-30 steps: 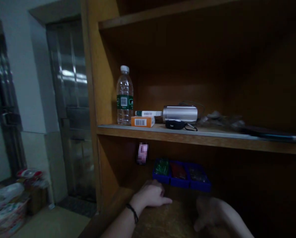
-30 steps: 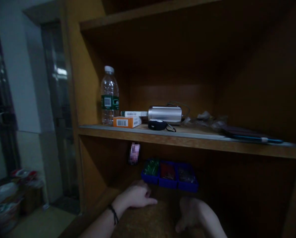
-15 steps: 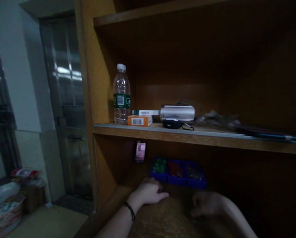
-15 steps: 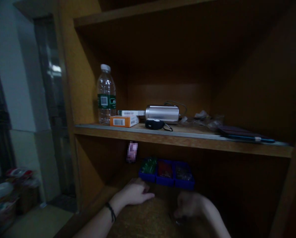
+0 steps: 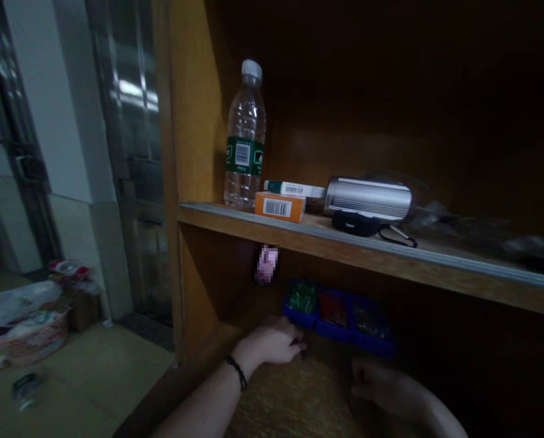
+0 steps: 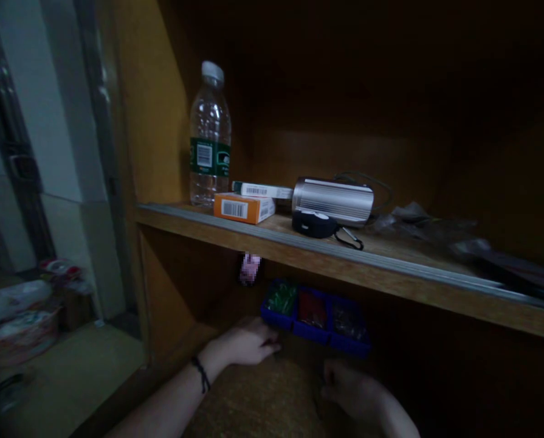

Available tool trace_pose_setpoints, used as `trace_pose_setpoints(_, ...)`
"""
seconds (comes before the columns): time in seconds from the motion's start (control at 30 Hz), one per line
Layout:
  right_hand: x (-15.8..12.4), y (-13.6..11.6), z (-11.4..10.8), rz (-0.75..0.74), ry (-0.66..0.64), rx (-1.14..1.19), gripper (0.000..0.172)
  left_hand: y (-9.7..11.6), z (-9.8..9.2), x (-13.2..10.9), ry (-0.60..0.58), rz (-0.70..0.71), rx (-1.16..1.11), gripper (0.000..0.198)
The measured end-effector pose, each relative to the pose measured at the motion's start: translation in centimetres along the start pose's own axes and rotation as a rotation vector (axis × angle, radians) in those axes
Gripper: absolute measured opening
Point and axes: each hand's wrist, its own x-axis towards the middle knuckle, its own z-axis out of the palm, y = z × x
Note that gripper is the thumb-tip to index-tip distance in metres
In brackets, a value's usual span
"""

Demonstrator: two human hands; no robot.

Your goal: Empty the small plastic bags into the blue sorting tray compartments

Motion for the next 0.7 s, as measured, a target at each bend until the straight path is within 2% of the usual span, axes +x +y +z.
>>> trace_pose_setpoints(0.2,0.5,1.1,-0.5,-0.018,0.097,-0.046,0.013,-0.4,-0.4,0.9,0.014,-0.115,-0.008,0.043)
trace_pose_setpoints(0.37,0.4,1.0,-1.6,-0.025,0.131,-0.008,0.02,0.1,-0.3,0.7,-0.025,-0.081,-0.055,0.039)
trace_pose_setpoints(0.57,0.6,0.3,-1.3,0.08,0.054,-0.06,0.037,0.5,0.3,0.6,-0.049,-0.053,-0.035,0.056)
trace_pose_setpoints(0.7,0.9,-0.1,-0.7,0.006,0.033,-0.094,0.025,0.7,0.6,0.7,-0.051,0.002,0.0,0.062)
